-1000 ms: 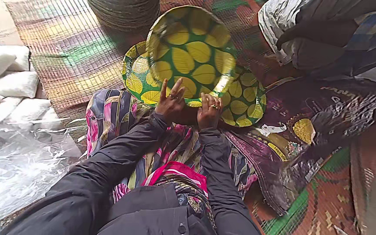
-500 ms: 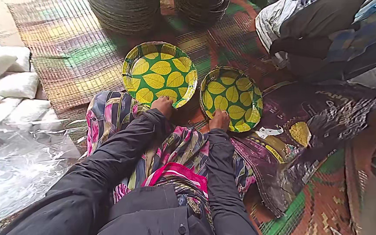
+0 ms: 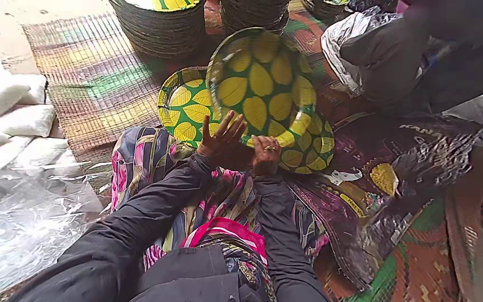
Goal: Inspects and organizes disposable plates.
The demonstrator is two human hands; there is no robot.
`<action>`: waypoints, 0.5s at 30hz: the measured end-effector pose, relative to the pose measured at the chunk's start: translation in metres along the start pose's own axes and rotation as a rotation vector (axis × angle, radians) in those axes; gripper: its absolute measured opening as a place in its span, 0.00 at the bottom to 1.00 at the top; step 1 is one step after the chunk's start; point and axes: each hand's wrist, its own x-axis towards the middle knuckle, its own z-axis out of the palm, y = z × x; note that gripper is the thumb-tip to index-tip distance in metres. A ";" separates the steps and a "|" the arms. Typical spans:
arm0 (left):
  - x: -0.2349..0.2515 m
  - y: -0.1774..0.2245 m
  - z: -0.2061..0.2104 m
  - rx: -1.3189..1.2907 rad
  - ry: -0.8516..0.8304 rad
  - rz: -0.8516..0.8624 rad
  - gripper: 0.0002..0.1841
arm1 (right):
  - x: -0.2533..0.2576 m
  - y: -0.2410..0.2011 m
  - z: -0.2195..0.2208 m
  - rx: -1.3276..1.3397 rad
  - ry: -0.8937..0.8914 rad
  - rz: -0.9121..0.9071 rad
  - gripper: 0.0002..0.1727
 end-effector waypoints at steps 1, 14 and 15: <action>-0.004 0.001 0.001 -0.031 -0.103 -0.015 0.13 | -0.003 -0.003 0.008 0.035 -0.028 -0.004 0.17; 0.031 -0.015 -0.014 0.008 -1.215 -0.679 0.13 | 0.002 0.037 -0.015 -0.107 -0.912 0.710 0.38; 0.031 -0.020 -0.012 -0.004 -1.245 -0.686 0.13 | 0.001 0.040 -0.014 -0.130 -0.998 0.760 0.34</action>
